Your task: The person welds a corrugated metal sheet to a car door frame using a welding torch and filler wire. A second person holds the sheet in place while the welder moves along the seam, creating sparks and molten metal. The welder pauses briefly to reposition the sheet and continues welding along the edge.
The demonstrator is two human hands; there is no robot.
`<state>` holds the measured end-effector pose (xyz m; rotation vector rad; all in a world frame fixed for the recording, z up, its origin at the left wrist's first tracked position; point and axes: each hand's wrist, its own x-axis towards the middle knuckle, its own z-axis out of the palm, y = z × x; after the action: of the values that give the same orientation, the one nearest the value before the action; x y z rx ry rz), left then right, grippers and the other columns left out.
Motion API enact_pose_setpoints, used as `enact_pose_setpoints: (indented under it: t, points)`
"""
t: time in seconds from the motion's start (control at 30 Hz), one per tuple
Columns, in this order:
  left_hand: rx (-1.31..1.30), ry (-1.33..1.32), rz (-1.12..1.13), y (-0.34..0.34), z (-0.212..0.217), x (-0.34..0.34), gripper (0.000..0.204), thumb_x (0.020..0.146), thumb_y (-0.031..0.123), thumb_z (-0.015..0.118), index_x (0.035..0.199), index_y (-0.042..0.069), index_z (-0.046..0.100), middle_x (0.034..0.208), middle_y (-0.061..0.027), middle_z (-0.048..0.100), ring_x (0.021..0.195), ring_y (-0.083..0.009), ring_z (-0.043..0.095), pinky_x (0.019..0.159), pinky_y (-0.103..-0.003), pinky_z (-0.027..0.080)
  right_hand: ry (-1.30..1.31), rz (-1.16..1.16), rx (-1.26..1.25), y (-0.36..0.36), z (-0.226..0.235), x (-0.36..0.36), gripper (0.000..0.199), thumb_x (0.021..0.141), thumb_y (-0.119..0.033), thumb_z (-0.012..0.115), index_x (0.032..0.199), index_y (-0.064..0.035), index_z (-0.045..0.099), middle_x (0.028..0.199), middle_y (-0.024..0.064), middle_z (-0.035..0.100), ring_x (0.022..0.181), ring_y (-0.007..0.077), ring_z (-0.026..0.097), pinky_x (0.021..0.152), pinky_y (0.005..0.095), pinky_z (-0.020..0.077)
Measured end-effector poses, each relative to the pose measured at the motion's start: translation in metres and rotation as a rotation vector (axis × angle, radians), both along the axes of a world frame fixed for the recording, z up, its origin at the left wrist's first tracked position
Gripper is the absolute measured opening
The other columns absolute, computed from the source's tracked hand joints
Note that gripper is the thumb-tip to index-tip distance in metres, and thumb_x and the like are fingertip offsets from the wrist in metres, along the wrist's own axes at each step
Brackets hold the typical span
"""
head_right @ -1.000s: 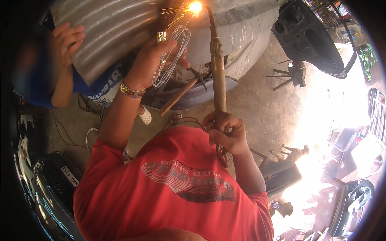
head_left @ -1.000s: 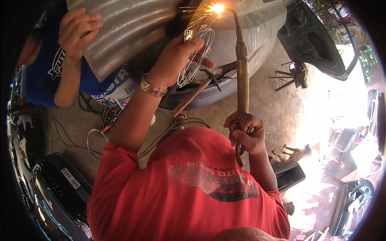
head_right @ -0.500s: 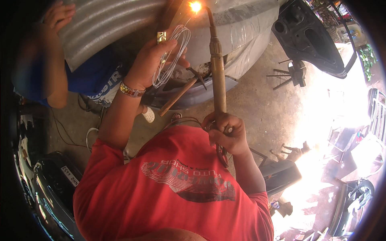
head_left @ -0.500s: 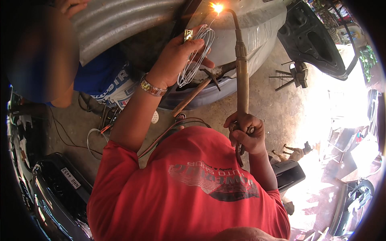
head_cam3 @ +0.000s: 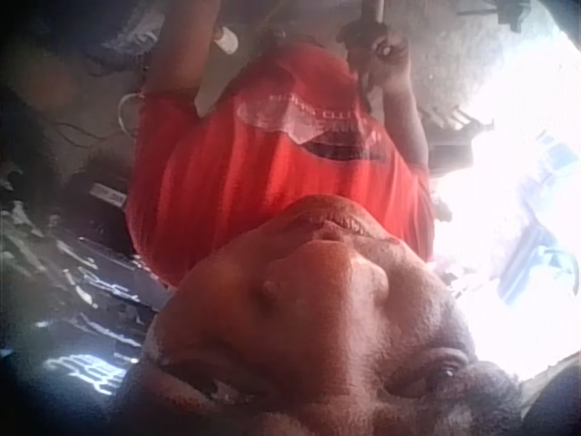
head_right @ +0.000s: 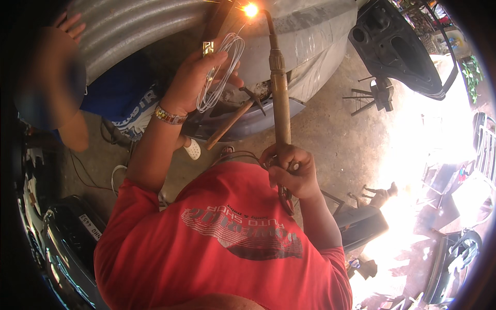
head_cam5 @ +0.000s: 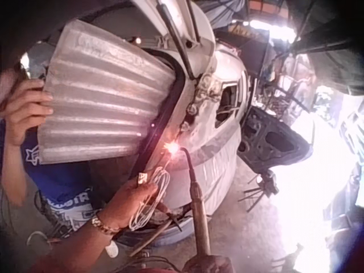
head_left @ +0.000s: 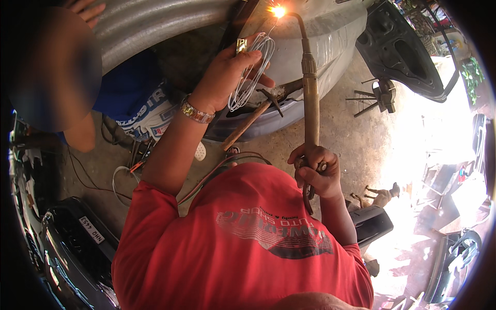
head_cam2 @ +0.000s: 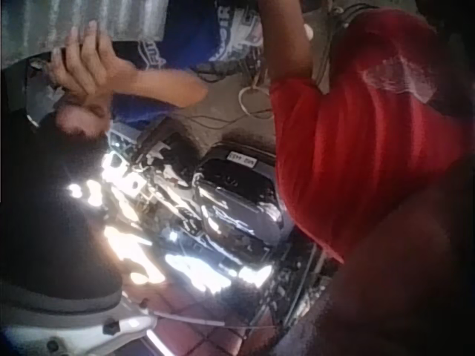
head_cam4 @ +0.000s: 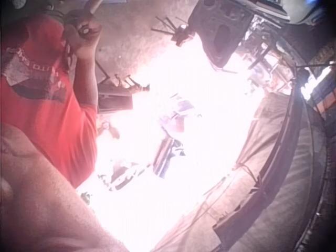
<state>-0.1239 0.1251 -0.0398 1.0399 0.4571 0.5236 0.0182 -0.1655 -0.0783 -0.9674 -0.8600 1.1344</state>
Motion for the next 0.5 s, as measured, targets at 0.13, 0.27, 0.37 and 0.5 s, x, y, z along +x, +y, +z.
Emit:
enact_pose_setpoints:
  t: [0.13,0.27,0.37,0.5]
  points:
    - [0.007,0.004,-0.003,-0.0012,0.0,-0.0001,0.053,0.105,0.023,0.063,0.156,0.011,0.053,0.107,-0.008,0.067,0.081,-0.0288,0.078,0.079,-0.041,0.065,0.027,0.004,-0.027,-0.0021,0.0023,-0.0028,0.023,0.092,0.011,0.067,0.083,-0.005,0.054,0.11,0.0287,0.069,0.062,0.0122,0.07,0.07,0.0299,0.0564]
    - [0.062,0.044,0.019,-0.0045,-0.0022,0.0016,0.058,0.103,0.032,0.064,0.154,0.006,0.052,0.106,-0.0122,0.07,0.085,-0.0296,0.077,0.083,-0.04,0.062,0.012,0.008,-0.001,-0.0034,-0.0001,-0.0009,0.023,0.092,0.011,0.067,0.083,-0.0052,0.054,0.111,0.0285,0.069,0.062,0.012,0.07,0.071,0.0305,0.0563]
    - [0.059,0.055,0.01,-0.0033,-0.0028,0.0031,0.057,0.103,0.032,0.064,0.153,0.005,0.053,0.106,-0.0124,0.07,0.085,-0.0294,0.077,0.083,-0.04,0.062,0.019,0.01,0.025,-0.002,-0.0028,0.0015,0.023,0.092,0.011,0.067,0.083,-0.0051,0.054,0.111,0.0284,0.068,0.062,0.0118,0.069,0.07,0.0302,0.0561]
    - [0.058,0.052,0.02,-0.004,-0.0005,0.0037,0.057,0.103,0.032,0.064,0.153,0.005,0.053,0.106,-0.0127,0.07,0.085,-0.0294,0.077,0.084,-0.041,0.062,0.028,0.017,0.027,-0.0027,-0.0051,0.0024,0.023,0.092,0.011,0.067,0.083,-0.0051,0.054,0.112,0.0284,0.068,0.063,0.0117,0.069,0.07,0.0303,0.056]
